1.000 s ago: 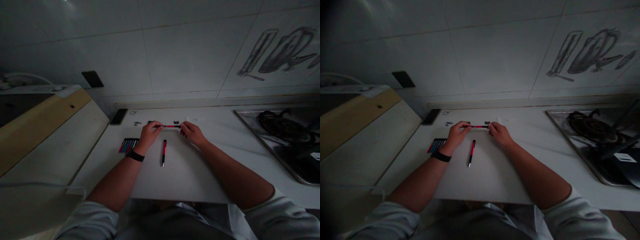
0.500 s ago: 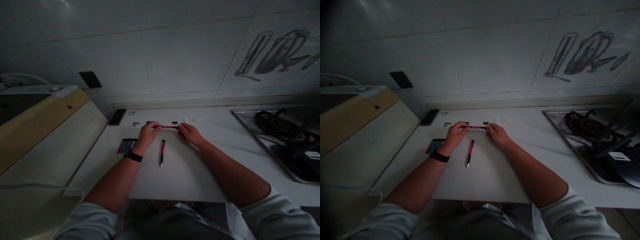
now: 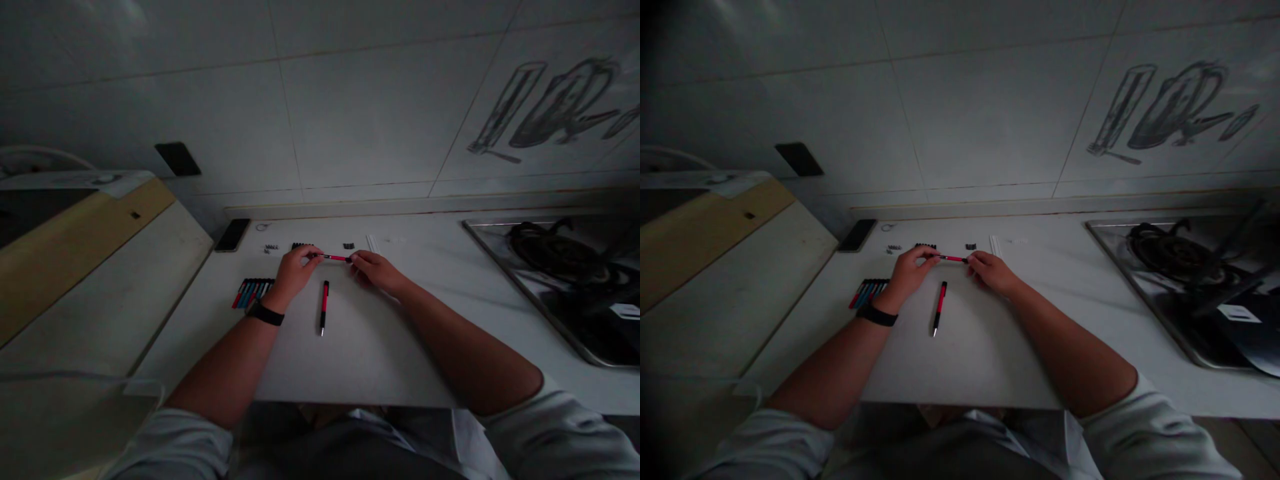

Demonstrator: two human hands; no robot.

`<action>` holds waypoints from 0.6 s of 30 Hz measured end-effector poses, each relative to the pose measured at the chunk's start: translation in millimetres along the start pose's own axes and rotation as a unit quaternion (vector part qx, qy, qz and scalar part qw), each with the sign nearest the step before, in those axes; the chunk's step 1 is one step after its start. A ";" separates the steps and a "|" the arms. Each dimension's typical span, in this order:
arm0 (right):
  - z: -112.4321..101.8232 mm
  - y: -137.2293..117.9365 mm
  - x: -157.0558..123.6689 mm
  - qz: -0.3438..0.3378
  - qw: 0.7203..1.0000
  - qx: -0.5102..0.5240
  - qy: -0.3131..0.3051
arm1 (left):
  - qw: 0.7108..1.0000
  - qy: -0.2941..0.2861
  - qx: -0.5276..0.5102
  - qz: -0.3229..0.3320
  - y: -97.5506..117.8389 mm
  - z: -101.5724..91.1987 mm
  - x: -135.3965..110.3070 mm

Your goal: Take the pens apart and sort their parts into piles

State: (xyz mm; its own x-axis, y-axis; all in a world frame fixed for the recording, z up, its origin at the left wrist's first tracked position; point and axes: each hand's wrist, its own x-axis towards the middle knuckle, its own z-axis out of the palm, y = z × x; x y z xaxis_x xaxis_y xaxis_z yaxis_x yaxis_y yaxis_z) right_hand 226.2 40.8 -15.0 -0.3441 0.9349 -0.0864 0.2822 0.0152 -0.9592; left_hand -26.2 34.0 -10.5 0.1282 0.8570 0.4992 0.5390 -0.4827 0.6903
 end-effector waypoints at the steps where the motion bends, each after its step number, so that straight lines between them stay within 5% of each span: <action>1: 0.2 0.2 0.2 0.002 1.000 0.003 -0.002 | 1.000 -0.001 -0.001 0.001 -0.2 0.0 -0.1; 18: -1.3 -7.1 -4.4 -0.045 0.995 -0.089 0.006 | 0.999 -0.022 -0.036 -0.034 0.3 1.5 -0.4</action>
State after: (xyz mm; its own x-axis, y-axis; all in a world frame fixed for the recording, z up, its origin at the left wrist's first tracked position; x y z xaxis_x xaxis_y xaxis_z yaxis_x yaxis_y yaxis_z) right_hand 226.8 37.0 -7.5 -0.3651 0.9310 0.0008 0.4060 0.1600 -0.8998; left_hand -24.9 33.8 -11.2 0.1303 0.8941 0.4284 0.4862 -0.4343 0.7583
